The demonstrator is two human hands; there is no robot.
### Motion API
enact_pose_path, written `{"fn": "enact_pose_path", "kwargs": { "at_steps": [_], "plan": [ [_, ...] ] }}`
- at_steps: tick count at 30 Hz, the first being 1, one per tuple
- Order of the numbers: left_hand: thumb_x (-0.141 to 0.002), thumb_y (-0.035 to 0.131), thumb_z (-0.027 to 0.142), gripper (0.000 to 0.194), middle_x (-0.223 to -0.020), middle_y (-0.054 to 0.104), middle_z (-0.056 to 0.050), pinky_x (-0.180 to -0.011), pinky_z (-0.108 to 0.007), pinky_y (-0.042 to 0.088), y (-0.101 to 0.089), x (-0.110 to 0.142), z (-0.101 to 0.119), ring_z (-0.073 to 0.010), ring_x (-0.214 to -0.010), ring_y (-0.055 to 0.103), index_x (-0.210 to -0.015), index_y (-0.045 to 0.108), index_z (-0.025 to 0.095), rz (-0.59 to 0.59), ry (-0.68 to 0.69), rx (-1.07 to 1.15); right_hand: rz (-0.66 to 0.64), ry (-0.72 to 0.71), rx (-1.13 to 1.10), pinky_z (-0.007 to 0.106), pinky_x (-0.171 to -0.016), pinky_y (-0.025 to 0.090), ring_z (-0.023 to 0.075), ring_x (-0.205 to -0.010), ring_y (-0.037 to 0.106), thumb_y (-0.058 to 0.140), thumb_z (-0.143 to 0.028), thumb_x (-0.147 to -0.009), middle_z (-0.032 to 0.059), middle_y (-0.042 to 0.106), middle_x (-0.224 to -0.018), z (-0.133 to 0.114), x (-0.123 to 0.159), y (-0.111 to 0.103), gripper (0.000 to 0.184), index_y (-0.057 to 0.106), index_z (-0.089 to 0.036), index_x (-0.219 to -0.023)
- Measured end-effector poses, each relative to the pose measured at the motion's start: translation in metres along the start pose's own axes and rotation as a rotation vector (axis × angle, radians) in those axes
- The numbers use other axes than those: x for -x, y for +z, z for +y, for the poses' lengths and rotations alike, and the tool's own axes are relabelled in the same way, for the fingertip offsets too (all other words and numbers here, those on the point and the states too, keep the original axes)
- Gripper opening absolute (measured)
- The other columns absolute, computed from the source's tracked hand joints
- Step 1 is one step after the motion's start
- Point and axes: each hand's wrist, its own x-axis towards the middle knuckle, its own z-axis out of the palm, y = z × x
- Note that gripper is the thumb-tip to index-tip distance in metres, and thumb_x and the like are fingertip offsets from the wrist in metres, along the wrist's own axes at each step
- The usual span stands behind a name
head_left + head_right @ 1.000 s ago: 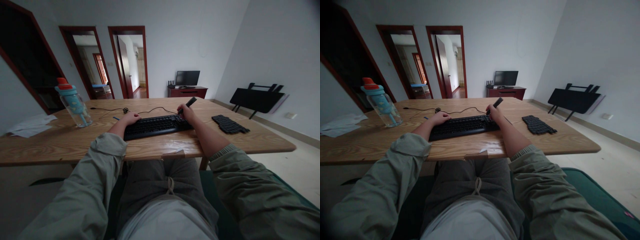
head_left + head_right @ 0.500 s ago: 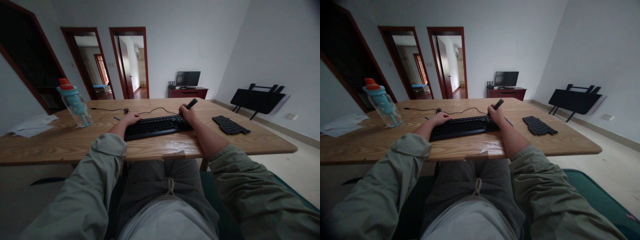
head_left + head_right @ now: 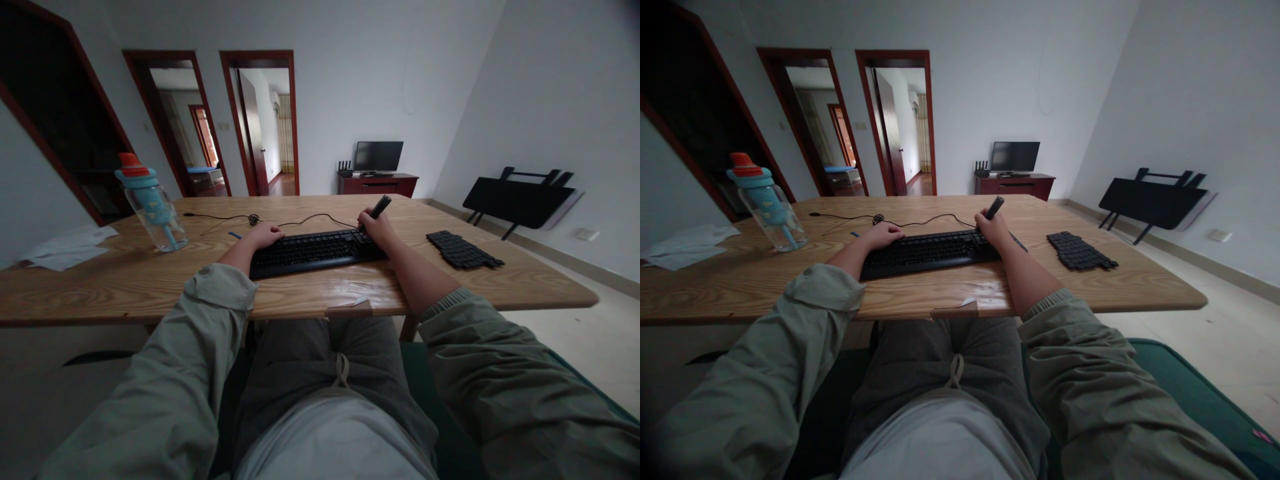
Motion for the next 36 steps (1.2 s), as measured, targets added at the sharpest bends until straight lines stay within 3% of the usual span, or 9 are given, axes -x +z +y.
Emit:
{"fn": "enact_pose_path", "kwargs": {
  "at_steps": [8, 12, 18, 26, 36],
  "plan": [
    [-0.092, 0.057, 0.037, 0.033, -0.103, 0.080, -0.010, -0.085, -0.030, 0.052, 0.000, 0.003, 0.004, -0.0252, -0.098, 0.071, -0.101, 0.082, 0.016, 0.002, -0.010, -0.002, -0.022, 0.049, 0.041, 0.029, -0.062, 0.042, 0.0155, -0.059, 0.053, 0.066, -0.034, -0.080, 0.0029, 0.064, -0.063, 0.001, -0.003, 0.007, 0.022, 0.061, -0.019, -0.064],
    [-0.092, 0.058, 0.037, 0.032, -0.101, 0.080, -0.009, -0.083, -0.030, 0.052, -0.001, 0.004, 0.006, -0.0248, -0.096, 0.071, -0.101, 0.082, 0.017, -0.002, -0.017, -0.013, -0.021, 0.080, -0.031, 0.029, -0.064, 0.043, 0.0154, -0.061, 0.055, 0.070, -0.051, -0.081, 0.0033, 0.062, -0.062, 0.000, -0.002, 0.024, 0.038, 0.061, -0.019, -0.064],
    [-0.092, 0.057, 0.036, 0.034, -0.102, 0.080, -0.010, -0.081, -0.029, 0.051, -0.001, 0.003, 0.007, -0.0244, -0.094, 0.071, -0.105, 0.082, 0.016, -0.005, -0.021, -0.038, -0.083, 0.086, -0.195, 0.028, -0.066, 0.046, 0.0153, -0.064, 0.059, 0.069, -0.062, -0.081, 0.0042, 0.065, -0.069, 0.002, 0.002, 0.050, 0.044, 0.060, -0.019, -0.074],
    [-0.089, 0.059, 0.033, 0.031, -0.103, 0.080, -0.011, -0.077, -0.030, 0.050, -0.001, 0.003, 0.008, -0.0253, -0.092, 0.071, -0.100, 0.082, 0.015, -0.009, -0.025, -0.007, -0.087, 0.047, -0.032, 0.029, -0.057, 0.040, 0.0166, -0.058, 0.055, 0.066, -0.064, -0.084, 0.0002, 0.057, -0.059, -0.002, 0.005, 0.051, 0.044, 0.057, -0.021, -0.075],
    [-0.090, 0.057, 0.030, 0.030, -0.097, 0.080, -0.010, -0.072, -0.029, 0.047, 0.000, 0.003, 0.008, -0.0240, -0.088, 0.069, -0.097, 0.081, 0.013, -0.028, -0.024, -0.025, -0.042, -0.097, 0.057, 0.032, -0.063, 0.040, 0.0187, -0.065, 0.050, 0.053, -0.068, -0.087, 0.0009, 0.050, -0.062, -0.003, 0.004, 0.055, 0.047, 0.050, -0.023, -0.074]
  ]
}}
